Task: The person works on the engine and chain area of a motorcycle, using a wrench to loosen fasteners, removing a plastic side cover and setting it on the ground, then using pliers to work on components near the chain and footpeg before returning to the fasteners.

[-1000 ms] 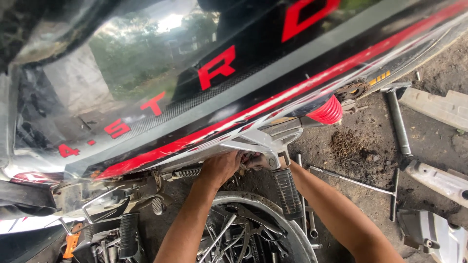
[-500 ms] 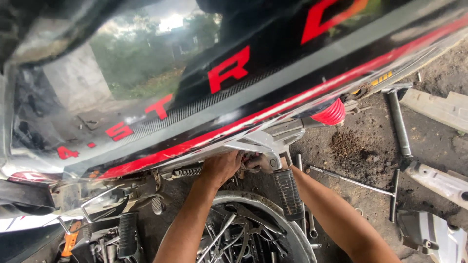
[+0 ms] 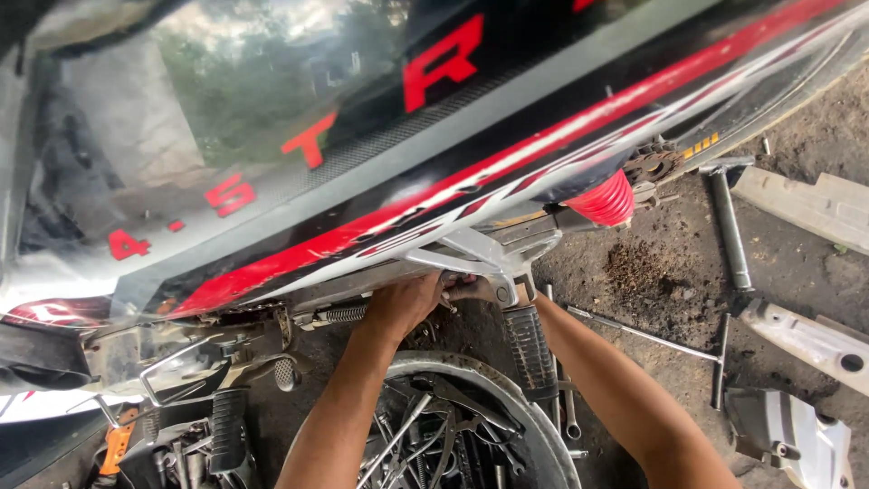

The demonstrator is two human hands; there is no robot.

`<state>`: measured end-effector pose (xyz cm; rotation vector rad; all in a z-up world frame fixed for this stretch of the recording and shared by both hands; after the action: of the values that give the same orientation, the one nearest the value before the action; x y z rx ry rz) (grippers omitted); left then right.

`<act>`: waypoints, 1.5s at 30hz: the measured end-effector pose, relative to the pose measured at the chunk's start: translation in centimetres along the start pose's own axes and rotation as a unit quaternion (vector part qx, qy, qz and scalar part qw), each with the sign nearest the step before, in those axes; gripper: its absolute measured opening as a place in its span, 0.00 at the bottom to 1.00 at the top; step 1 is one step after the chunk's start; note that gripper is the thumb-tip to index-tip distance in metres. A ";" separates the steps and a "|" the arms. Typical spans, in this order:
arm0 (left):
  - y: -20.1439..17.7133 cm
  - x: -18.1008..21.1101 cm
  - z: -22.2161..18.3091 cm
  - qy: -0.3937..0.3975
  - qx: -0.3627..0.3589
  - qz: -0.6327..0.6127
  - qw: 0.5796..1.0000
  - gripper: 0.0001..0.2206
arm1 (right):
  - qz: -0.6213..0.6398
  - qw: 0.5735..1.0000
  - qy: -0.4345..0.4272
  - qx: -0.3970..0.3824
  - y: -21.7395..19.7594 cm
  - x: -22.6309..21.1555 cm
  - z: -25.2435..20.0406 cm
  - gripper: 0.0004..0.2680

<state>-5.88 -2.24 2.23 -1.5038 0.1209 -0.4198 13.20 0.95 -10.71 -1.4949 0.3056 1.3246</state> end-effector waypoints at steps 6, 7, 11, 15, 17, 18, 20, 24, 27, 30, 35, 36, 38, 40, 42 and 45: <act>-0.8 0.9 1.0 0.007 0.008 0.019 1.000 0.12 | 0.054 0.998 -0.011 -0.003 -3.0 -2.7 0.5 0.24; -0.9 0.9 1.1 0.007 0.008 0.019 1.000 0.12 | 0.054 0.998 -0.012 -0.003 -3.2 -2.7 0.6 0.24; -0.9 0.7 1.4 0.011 0.020 0.025 0.999 0.15 | 0.318 0.948 -0.004 0.006 -3.7 -3.6 1.3 0.24; 0.8 -0.1 1.2 0.015 0.016 0.032 0.999 0.13 | 0.215 0.977 0.004 -0.013 -1.8 -0.8 0.8 0.22; 0.6 -0.4 1.0 0.016 0.017 0.039 0.999 0.12 | 0.195 0.981 -0.010 -0.012 -1.7 -1.3 1.1 0.21; 0.4 -0.5 0.8 0.019 0.019 0.048 0.998 0.11 | 0.175 0.984 -0.024 -0.011 -1.6 -1.6 1.3 0.21; 1.6 -1.0 0.8 0.001 -0.020 0.040 0.999 0.11 | 0.138 0.990 -0.024 -0.015 -1.0 -0.4 1.2 0.22; 2.6 -2.1 0.4 -0.046 -0.120 0.027 0.991 0.10 | 0.266 0.964 0.001 -0.014 0.8 2.0 1.3 0.26; 2.6 -2.3 0.2 -0.007 -0.047 0.042 0.998 0.11 | 0.150 0.987 0.034 -0.046 0.1 -0.1 1.7 0.28; 2.6 -3.0 -0.3 0.011 -0.005 0.052 0.999 0.12 | 0.224 0.973 0.045 -0.032 2.3 2.1 1.6 0.31; 1.3 -3.2 -0.9 0.011 0.020 0.052 0.998 0.12 | 0.079 0.996 -0.044 0.025 3.2 1.9 1.6 0.34; 1.6 -3.6 -1.1 0.011 0.022 0.051 0.998 0.11 | -0.037 0.997 -0.060 0.018 3.9 2.4 1.6 0.34; 2.5 -4.5 -1.6 -0.005 -0.012 0.037 0.999 0.11 | 0.023 0.999 -0.044 0.020 5.3 4.3 1.2 0.33; 2.8 -5.0 -1.7 -0.018 -0.046 0.025 0.998 0.11 | 0.085 0.996 -0.027 0.025 5.7 3.9 1.1 0.33; 2.7 -5.3 -1.7 -0.060 -0.125 -0.009 0.990 0.13 | -0.008 0.999 -0.012 0.035 5.0 1.3 1.4 0.31; 3.5 -6.5 -2.7 -0.061 -0.128 -0.001 0.990 0.13 | -0.127 0.992 -0.014 0.015 5.5 0.5 1.9 0.31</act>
<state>-12.11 -2.46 -2.60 -1.7775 0.0795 -0.3217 8.20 0.46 -13.65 -1.4365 0.1109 1.1320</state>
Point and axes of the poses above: each hand's wrist, its own z-axis towards the middle knuckle, its own y-axis out of the palm, x = y × z, the point moved 1 cm from there along z, towards the middle knuckle, and after that the axes turned 11 degrees about -y, right-handed, at the moved point
